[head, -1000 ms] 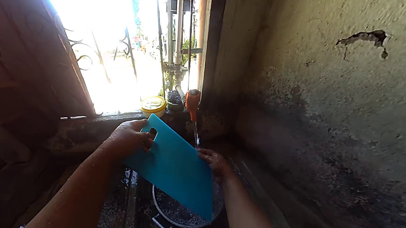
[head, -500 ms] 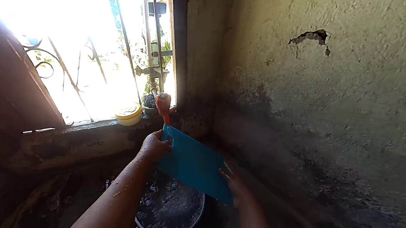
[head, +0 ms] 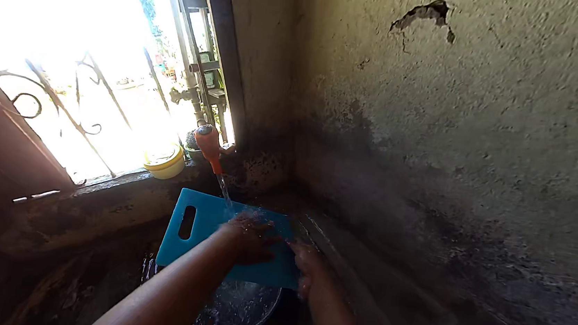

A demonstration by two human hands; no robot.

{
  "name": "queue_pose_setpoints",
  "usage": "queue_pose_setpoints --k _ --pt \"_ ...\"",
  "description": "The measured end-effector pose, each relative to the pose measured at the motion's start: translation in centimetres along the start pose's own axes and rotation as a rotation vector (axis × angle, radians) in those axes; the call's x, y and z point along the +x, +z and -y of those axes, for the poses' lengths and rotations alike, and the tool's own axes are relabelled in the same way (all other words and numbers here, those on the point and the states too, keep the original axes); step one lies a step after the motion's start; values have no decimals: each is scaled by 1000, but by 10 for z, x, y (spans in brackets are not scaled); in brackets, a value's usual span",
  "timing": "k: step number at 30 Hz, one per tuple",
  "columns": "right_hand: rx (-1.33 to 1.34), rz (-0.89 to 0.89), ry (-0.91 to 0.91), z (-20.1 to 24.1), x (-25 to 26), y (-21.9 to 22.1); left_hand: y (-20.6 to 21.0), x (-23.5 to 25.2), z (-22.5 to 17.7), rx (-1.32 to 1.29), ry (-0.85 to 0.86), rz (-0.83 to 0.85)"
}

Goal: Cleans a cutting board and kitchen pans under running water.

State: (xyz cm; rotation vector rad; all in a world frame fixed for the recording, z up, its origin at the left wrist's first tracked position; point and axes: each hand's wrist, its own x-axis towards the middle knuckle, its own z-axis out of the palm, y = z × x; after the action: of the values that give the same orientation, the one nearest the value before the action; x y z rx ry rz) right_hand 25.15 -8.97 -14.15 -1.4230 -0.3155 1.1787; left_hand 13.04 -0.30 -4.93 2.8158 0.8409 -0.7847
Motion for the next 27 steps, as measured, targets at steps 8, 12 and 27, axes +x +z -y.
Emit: queue_pose_setpoints --k 8,12,27 --pt "47 -68 4 6 14 -17 -54 -30 61 -217 -613 -168" --pt "-62 -204 -95 9 20 -22 -59 -40 64 -779 -560 -347" --pt "479 8 -695 15 18 -67 -29 -37 43 -2314 -328 -751"
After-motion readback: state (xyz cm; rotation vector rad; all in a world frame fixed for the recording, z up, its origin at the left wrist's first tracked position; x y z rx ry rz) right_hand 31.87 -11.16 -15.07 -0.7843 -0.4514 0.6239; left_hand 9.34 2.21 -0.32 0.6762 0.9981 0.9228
